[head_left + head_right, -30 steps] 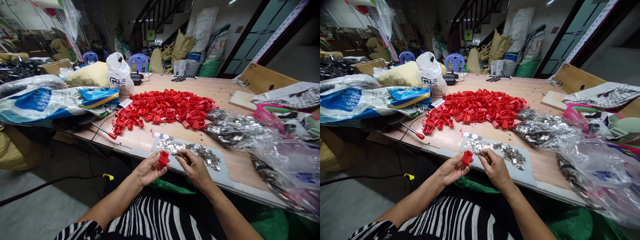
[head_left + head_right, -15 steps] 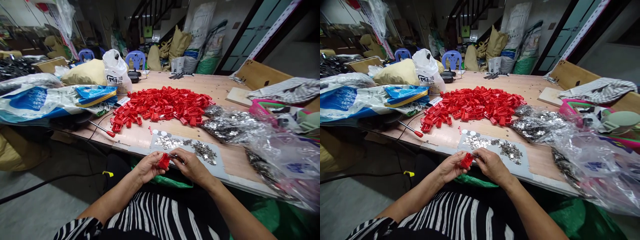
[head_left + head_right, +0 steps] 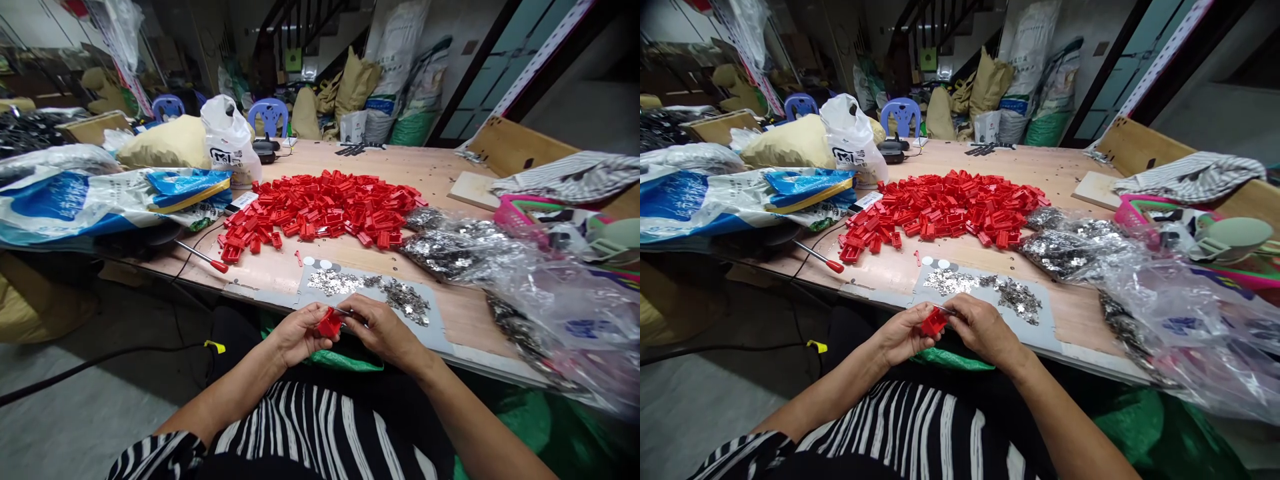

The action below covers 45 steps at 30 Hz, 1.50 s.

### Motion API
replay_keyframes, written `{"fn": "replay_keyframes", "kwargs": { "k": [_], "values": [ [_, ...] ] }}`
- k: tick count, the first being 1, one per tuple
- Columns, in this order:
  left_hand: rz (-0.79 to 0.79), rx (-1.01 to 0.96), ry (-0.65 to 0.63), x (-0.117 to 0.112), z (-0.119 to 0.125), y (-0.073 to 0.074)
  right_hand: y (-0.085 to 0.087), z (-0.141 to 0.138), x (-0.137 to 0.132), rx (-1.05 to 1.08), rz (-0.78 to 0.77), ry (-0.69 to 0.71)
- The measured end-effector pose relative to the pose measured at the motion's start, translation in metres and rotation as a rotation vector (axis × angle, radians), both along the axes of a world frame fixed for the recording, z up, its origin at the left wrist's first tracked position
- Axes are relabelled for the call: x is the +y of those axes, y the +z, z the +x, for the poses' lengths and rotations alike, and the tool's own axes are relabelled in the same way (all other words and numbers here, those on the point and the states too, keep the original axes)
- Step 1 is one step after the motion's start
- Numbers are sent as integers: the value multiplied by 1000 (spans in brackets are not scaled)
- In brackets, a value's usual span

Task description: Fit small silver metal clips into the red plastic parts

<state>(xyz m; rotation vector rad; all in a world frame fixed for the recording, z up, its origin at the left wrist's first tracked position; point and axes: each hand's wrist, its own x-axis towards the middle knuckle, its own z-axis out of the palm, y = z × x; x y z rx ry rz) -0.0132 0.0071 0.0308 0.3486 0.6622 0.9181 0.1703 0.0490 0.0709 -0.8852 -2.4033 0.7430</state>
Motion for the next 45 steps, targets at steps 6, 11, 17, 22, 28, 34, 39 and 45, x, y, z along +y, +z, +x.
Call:
{"fn": "replay_keyframes", "kwargs": {
  "k": [6,11,17,22,28,34,39,45],
  "values": [
    [-26,-38,-6,-1,1,-2,2,4,0,73,-268,18],
    [-27,-40,5,-2,1,-2,-4,12,6,185,-384,-109],
    [11,-8,-4,-3,3,-3,-15,6,3,193,-432,-117],
    [43,57,-21,-2,3,-4,-24,3,3,236,-536,-94],
    [54,120,-57,0,8,-10,-28,4,2,159,-521,-76],
    [93,233,-24,2,15,-10,-40,6,-2,207,-473,-180],
    [362,549,86,-2,12,-8,-50,11,-5,273,-437,-305],
    [1030,1007,330,-10,10,-13,-52,8,-10,258,-387,-348]
  ]
}}
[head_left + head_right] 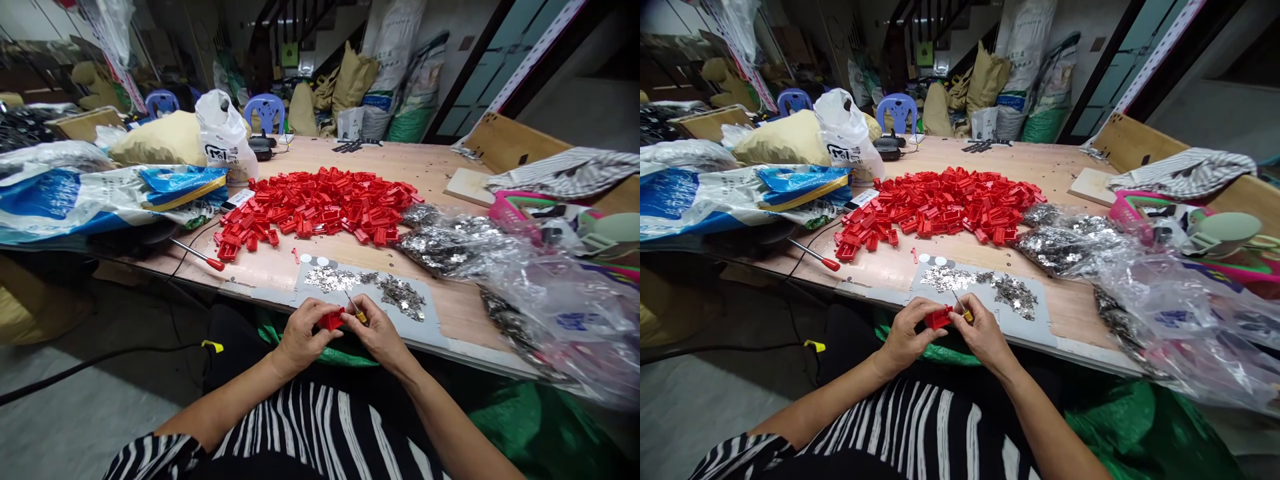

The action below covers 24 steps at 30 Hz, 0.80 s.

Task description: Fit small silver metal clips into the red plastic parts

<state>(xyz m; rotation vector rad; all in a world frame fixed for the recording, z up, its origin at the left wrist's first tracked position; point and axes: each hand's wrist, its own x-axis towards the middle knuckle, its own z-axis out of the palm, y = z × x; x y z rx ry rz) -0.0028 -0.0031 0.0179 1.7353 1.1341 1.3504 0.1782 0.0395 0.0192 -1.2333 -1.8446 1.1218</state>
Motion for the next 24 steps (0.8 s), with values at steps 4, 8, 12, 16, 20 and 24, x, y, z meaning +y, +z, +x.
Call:
{"fn": "replay_keyframes", "kwargs": {
  "k": [4,8,12,16,20,24],
  "values": [
    [100,73,38,-1,0,-1,1,-2,-4,116,-103,47],
    [111,70,17,-2,0,0,5,0,-9,260,-305,76],
    [112,52,-29,-3,-2,0,8,2,-12,412,-514,107],
    [104,11,-135,-1,-6,-3,8,4,-17,535,-659,179],
    [-22,-101,-134,2,-8,-10,6,2,-17,533,-688,184],
    [-169,-191,-41,4,-7,-14,7,6,2,294,-491,142]
  ]
}}
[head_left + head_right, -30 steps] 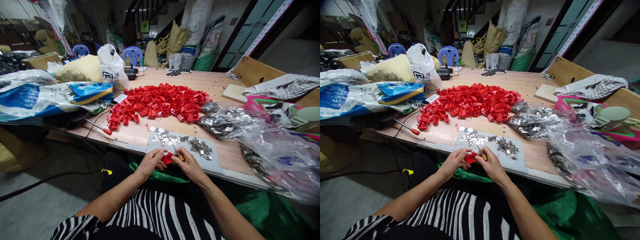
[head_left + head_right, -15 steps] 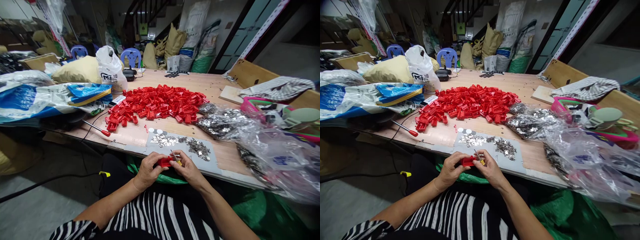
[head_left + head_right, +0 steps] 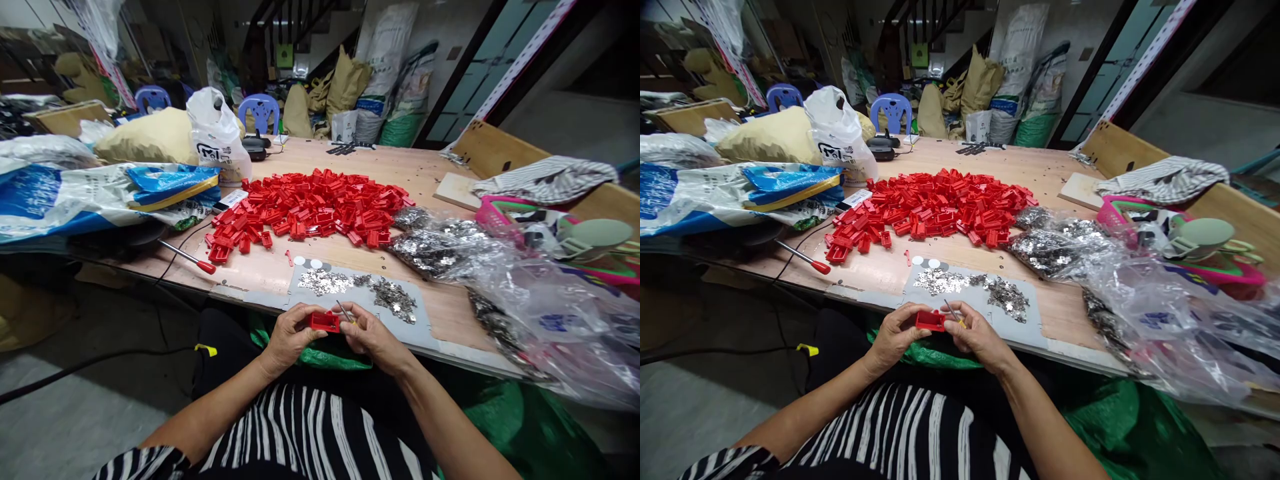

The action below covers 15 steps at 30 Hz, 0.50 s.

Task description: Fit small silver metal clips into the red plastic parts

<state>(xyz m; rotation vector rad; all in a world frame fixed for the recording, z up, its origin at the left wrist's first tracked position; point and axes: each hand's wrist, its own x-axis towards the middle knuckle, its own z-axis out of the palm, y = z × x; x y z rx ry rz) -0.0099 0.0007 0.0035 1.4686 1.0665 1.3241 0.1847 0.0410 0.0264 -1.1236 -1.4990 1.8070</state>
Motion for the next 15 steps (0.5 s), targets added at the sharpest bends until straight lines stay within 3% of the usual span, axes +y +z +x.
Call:
{"fn": "replay_keyframes", "kwargs": {
  "k": [4,6,10,15],
  "values": [
    [-96,-51,56,1,-1,1,0,14,34,-554,566,-231],
    [-126,-70,69,1,-1,1,-2,19,48,-788,708,-261],
    [-146,-72,63,1,-1,0,-4,15,61,-1003,831,-178],
    [-158,-58,70,1,0,-3,-6,2,66,-1142,826,-144]
  ]
}}
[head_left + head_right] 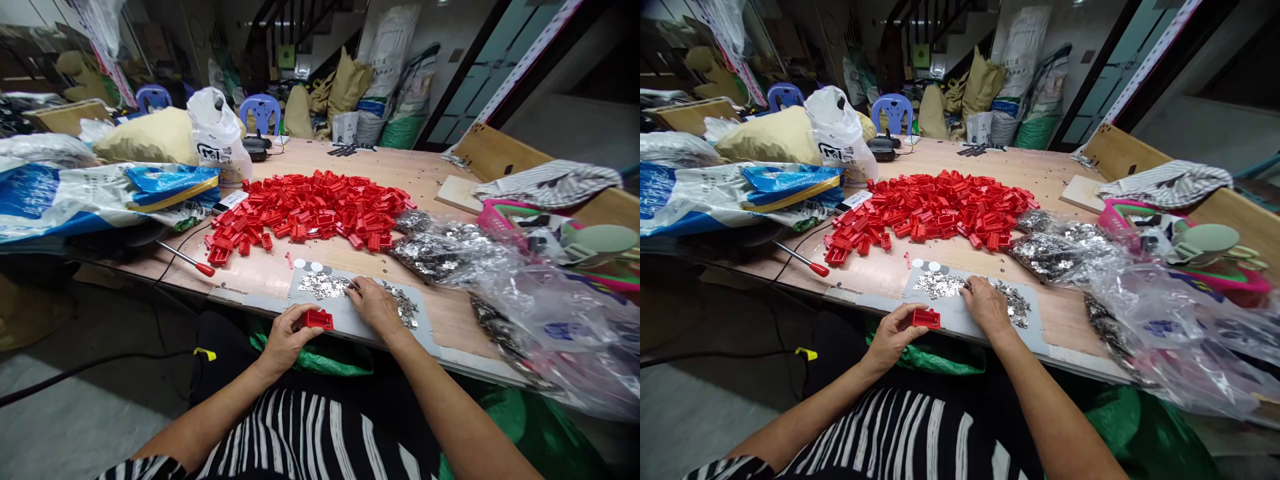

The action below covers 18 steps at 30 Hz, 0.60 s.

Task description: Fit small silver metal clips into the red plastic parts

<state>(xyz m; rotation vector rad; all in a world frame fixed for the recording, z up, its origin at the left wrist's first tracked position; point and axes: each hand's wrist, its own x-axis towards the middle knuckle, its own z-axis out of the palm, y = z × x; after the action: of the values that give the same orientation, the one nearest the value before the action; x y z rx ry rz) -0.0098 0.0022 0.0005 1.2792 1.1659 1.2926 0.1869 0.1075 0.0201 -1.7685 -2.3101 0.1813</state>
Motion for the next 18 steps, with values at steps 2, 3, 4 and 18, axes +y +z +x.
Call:
{"fn": "replay_keyframes", "kwargs": {
  "k": [2,3,4,18],
  "values": [
    [3,-14,-4,0,0,0,-2,-1,2,4,1,-12],
    [6,-19,-2,0,0,0,-2,-1,2,15,6,-12],
    [9,-22,2,1,0,1,-3,0,3,23,11,-10],
    [16,-98,-14,3,2,10,23,-11,-44,958,-669,164]
  ]
}}
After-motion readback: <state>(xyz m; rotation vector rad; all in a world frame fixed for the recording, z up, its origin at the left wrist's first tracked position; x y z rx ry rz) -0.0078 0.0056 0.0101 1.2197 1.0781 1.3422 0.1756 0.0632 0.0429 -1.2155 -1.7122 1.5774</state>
